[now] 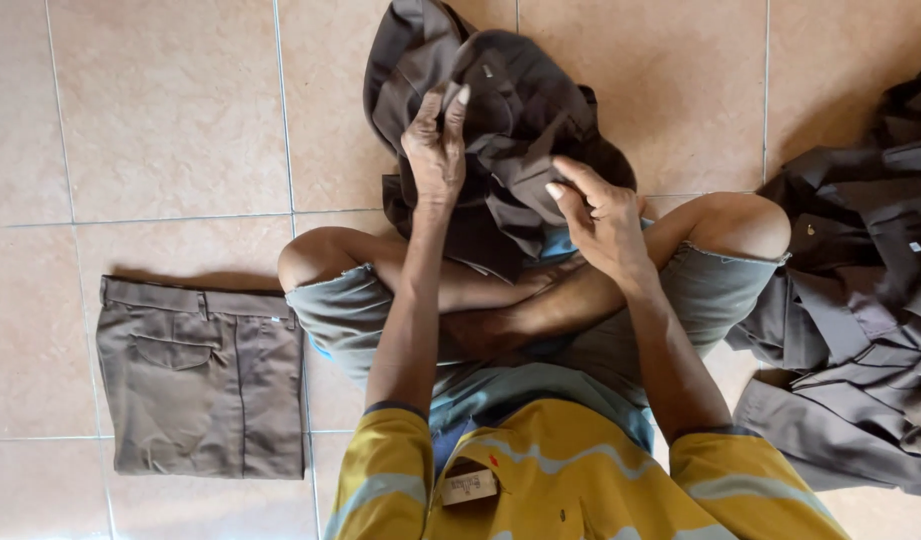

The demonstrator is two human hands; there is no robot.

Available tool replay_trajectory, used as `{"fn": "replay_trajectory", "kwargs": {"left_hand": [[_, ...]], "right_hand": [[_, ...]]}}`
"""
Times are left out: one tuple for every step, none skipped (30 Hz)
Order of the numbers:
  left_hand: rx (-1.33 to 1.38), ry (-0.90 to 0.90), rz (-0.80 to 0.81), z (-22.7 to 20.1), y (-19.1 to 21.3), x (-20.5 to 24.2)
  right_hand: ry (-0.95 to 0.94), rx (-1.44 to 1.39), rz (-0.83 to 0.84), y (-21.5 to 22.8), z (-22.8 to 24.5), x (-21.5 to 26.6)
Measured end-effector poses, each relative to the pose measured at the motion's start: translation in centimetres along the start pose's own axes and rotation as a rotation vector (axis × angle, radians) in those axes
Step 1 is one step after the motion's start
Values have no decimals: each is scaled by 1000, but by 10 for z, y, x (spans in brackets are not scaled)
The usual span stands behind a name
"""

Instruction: A person sitting on the floor is folding and smoothing out several pairs of brown trousers.

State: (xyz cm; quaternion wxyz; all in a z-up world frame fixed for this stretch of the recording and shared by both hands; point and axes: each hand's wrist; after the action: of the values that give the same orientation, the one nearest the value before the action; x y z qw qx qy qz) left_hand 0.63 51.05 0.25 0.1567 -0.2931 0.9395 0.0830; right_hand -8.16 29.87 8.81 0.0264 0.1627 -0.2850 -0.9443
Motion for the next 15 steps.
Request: {"fn": "replay_trajectory", "kwargs": {"left_hand": [[39,-41,173,-19,9,-6],[75,-83,344,-38,19,-12],[71,-82,339,-41,22,-9],[185,-19,468,-44,23,-7],[300,45,597,-47,25,-6],[298,43,589,-50,28,-6],[279,59,580,-54,30,-5],[262,76,569,-57,33,-4],[262,73,560,-62,36,-8],[303,46,593,-66,40,-9],[345,18,624,-71,43,-11],[346,17,618,-61,41,-9],[362,43,629,-51,40,-7],[376,71,641,-40,39,-3],[376,73,637,-40,41,-2]], "right_hand": [[9,-4,49,2,6,-4],[20,-12,100,2,12,-9],[22,-15,105,-1,9,-11],[77,-53,95,-4,7,-16],[131,-90,84,-8,5,-20],[138,-92,89,-12,3,-24],[148,-132,70,-16,1,-27],[158,-170,53,-20,-1,-32],[165,-171,58,-21,-1,-36],[193,-167,62,-21,-2,-38],[220,-163,65,-21,-3,-41],[225,-162,70,-22,1,-43],[232,-156,52,-22,4,-45],[235,-151,35,-23,8,-45],[236,-151,40,-23,7,-45]]}}
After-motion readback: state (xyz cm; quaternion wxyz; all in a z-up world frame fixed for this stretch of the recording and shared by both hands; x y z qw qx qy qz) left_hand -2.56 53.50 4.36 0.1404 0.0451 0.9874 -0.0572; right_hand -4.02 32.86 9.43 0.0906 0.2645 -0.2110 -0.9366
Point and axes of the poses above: each hand's wrist, its own x-axis away from the middle knuckle, its own y-axis out of the back of the hand, z = x × y, and after that the axes turned 5 degrees about -z, right-handed
